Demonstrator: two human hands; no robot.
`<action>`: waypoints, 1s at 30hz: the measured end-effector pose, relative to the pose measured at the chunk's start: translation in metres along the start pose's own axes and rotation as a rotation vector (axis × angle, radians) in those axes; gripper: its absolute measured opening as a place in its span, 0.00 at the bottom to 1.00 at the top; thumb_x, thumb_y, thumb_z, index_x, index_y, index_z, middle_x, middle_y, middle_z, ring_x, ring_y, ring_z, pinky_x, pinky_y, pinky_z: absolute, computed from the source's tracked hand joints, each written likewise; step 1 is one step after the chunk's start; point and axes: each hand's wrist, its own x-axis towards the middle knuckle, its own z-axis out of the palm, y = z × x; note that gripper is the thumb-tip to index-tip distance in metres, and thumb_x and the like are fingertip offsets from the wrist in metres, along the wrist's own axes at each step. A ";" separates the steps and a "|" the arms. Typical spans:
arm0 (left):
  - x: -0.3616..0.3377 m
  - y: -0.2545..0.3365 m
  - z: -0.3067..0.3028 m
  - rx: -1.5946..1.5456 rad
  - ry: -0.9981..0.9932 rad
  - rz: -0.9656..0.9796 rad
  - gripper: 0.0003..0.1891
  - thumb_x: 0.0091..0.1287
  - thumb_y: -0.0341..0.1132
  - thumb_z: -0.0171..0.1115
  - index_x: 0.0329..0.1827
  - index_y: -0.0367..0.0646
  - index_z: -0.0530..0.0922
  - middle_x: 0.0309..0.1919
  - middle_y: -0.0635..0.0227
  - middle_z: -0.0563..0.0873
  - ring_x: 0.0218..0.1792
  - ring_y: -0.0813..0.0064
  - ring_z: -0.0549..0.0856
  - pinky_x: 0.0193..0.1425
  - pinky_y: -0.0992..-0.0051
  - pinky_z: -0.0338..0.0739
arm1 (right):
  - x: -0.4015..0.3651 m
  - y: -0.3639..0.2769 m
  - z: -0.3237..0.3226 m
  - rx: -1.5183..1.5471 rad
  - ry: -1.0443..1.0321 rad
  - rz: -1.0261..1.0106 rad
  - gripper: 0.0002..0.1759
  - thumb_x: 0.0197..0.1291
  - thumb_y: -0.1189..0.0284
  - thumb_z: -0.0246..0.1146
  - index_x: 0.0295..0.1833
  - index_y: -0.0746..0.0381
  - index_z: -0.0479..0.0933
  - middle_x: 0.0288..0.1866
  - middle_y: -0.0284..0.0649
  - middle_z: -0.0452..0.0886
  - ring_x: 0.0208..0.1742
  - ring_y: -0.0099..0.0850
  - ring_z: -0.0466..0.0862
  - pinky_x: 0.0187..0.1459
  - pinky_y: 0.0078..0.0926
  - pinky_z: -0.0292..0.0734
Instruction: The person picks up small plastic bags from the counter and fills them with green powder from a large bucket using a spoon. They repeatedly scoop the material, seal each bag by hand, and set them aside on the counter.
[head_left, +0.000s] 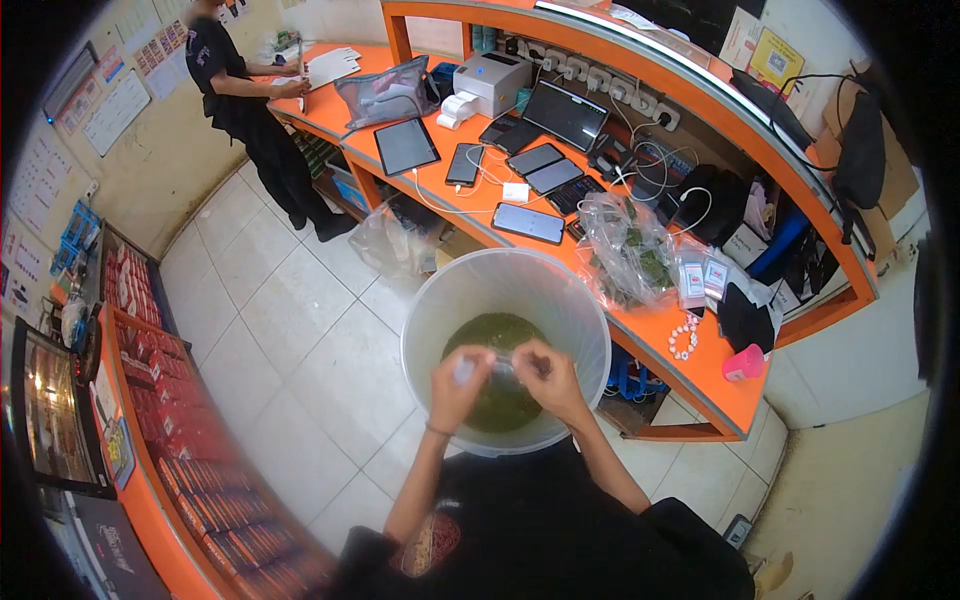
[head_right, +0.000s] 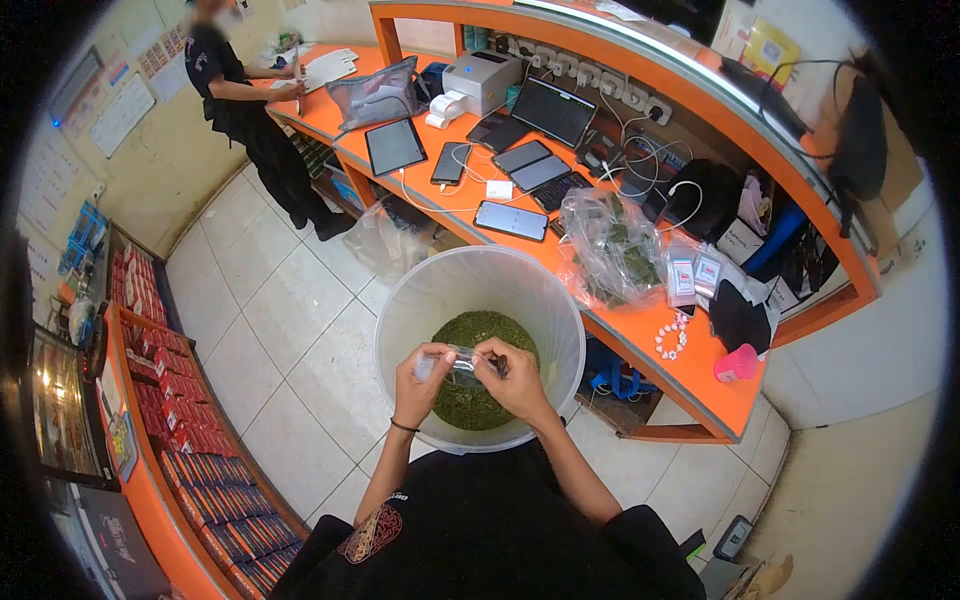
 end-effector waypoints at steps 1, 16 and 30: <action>0.000 0.002 0.001 0.010 -0.002 0.007 0.07 0.68 0.32 0.66 0.41 0.36 0.82 0.34 0.71 0.85 0.37 0.84 0.81 0.41 0.80 0.76 | 0.000 -0.003 -0.001 -0.008 -0.014 0.027 0.06 0.61 0.75 0.65 0.39 0.66 0.77 0.25 0.33 0.77 0.25 0.18 0.71 0.27 0.21 0.66; 0.032 0.010 -0.041 0.451 0.119 0.076 0.09 0.66 0.36 0.65 0.39 0.38 0.83 0.30 0.53 0.86 0.28 0.59 0.85 0.38 0.69 0.78 | -0.021 0.015 -0.027 -0.184 -0.015 0.123 0.05 0.58 0.73 0.64 0.35 0.65 0.77 0.24 0.39 0.76 0.23 0.25 0.76 0.28 0.25 0.70; 0.086 0.021 0.064 -0.122 -0.434 -0.045 0.29 0.69 0.35 0.63 0.72 0.43 0.65 0.57 0.58 0.83 0.48 0.73 0.82 0.53 0.74 0.77 | -0.026 0.031 -0.016 -0.202 0.093 0.214 0.11 0.64 0.68 0.63 0.41 0.67 0.78 0.25 0.40 0.79 0.25 0.27 0.78 0.30 0.27 0.73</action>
